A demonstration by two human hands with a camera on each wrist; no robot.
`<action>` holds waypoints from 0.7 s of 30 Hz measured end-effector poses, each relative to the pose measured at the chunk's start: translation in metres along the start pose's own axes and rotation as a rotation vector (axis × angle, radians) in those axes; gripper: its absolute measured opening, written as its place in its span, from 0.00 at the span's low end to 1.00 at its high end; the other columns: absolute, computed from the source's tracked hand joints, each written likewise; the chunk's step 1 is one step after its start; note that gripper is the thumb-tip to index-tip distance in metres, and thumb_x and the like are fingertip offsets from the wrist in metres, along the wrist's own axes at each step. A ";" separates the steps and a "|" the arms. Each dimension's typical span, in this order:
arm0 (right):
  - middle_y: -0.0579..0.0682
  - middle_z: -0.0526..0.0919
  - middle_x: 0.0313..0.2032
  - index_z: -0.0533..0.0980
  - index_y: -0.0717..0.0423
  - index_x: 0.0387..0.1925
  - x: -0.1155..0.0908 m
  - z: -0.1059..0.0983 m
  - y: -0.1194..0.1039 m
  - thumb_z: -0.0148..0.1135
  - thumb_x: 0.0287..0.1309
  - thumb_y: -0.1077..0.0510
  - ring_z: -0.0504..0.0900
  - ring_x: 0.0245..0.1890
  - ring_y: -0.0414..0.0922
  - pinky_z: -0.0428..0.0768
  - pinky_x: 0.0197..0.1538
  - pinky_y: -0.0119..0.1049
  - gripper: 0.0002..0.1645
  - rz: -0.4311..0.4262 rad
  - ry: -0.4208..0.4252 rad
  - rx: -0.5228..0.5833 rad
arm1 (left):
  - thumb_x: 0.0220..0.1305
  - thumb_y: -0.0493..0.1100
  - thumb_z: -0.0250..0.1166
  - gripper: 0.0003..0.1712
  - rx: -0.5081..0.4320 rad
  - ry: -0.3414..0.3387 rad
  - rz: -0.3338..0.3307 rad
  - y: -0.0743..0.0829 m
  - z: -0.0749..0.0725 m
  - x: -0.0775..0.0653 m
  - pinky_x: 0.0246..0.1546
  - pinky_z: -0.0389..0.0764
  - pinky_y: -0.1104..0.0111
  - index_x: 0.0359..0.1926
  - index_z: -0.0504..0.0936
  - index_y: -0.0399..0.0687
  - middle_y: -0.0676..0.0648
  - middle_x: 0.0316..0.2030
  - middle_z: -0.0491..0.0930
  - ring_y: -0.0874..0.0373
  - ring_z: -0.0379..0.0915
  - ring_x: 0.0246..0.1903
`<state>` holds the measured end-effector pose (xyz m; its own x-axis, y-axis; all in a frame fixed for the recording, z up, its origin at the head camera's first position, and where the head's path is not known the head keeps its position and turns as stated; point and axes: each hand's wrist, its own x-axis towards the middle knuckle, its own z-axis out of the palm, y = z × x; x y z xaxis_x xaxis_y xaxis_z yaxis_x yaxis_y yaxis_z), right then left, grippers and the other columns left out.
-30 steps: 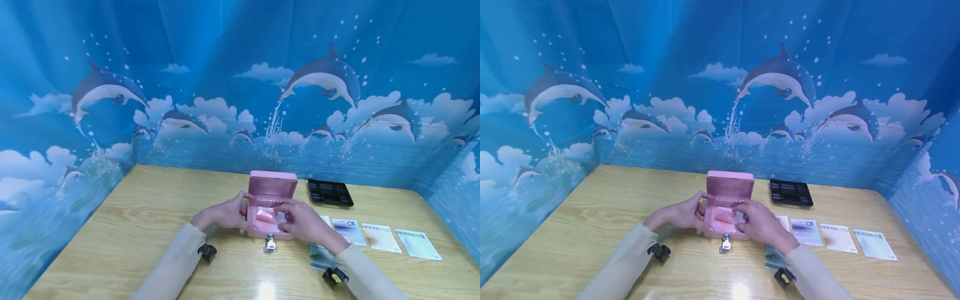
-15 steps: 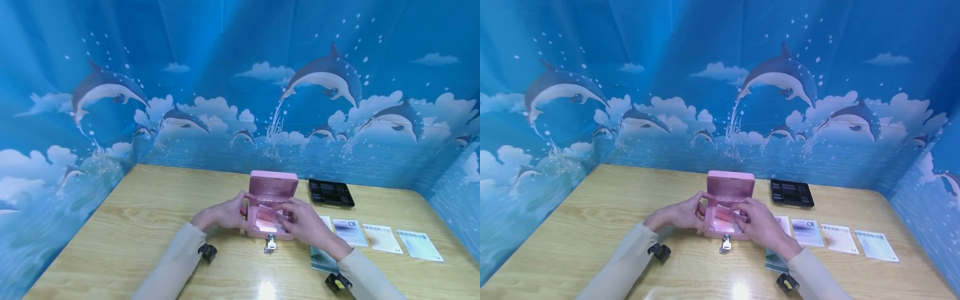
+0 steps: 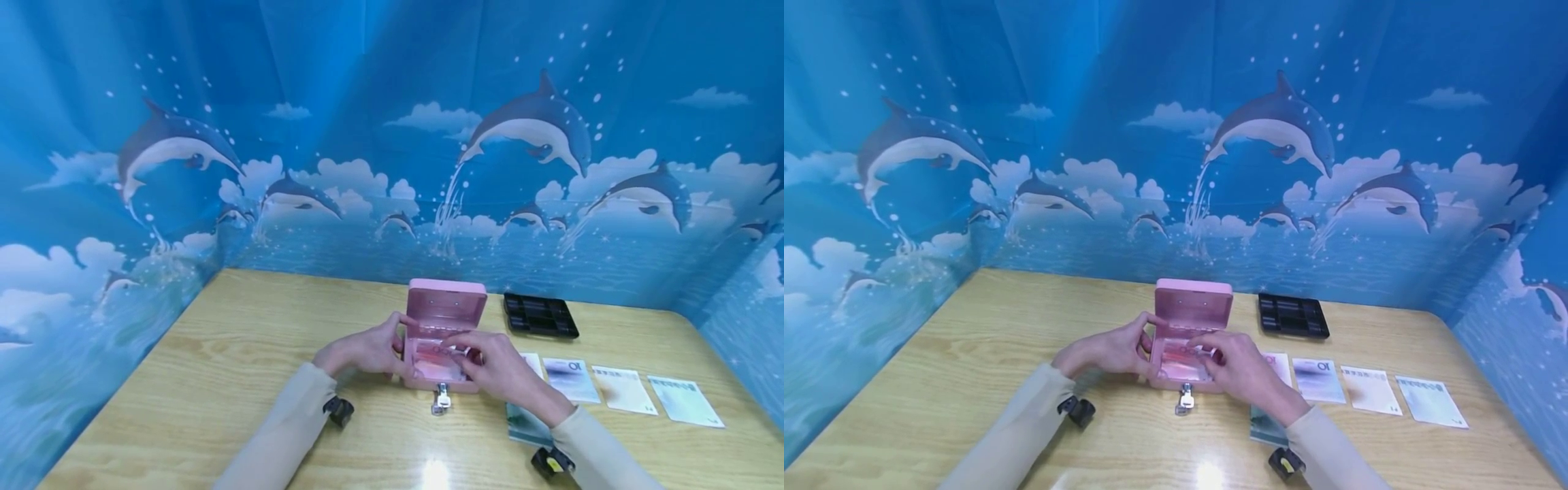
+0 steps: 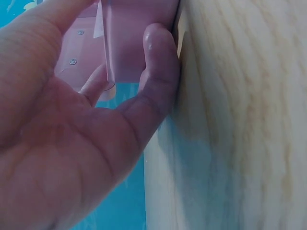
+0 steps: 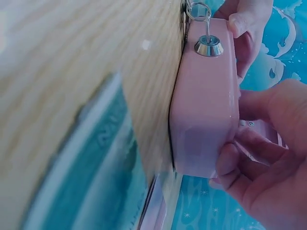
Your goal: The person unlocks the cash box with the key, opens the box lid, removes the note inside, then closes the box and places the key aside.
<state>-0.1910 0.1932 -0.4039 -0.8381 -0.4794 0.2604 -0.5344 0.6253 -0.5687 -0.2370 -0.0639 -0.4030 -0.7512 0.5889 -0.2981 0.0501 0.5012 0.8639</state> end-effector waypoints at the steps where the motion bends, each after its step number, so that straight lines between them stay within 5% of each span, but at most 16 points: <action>1: 0.48 0.90 0.43 0.86 0.49 0.49 0.000 0.000 0.000 0.68 0.60 0.68 0.78 0.26 0.29 0.81 0.28 0.27 0.18 -0.005 0.015 -0.003 | 0.53 0.39 0.78 0.52 0.002 -0.002 -0.002 0.000 0.000 0.000 0.36 0.83 0.63 0.72 0.56 0.58 0.41 0.47 0.76 0.51 0.78 0.35; 21: 0.45 0.86 0.34 0.87 0.49 0.46 0.002 0.000 -0.001 0.67 0.59 0.71 0.75 0.25 0.30 0.80 0.25 0.27 0.18 -0.028 0.223 -0.008 | 0.55 0.40 0.77 0.51 0.004 -0.023 0.018 0.000 -0.002 -0.002 0.36 0.83 0.65 0.73 0.56 0.56 0.40 0.47 0.75 0.52 0.77 0.34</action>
<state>-0.1918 0.1915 -0.4027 -0.8260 -0.3487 0.4428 -0.5578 0.6188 -0.5531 -0.2365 -0.0664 -0.4016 -0.7352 0.6118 -0.2920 0.0658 0.4931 0.8675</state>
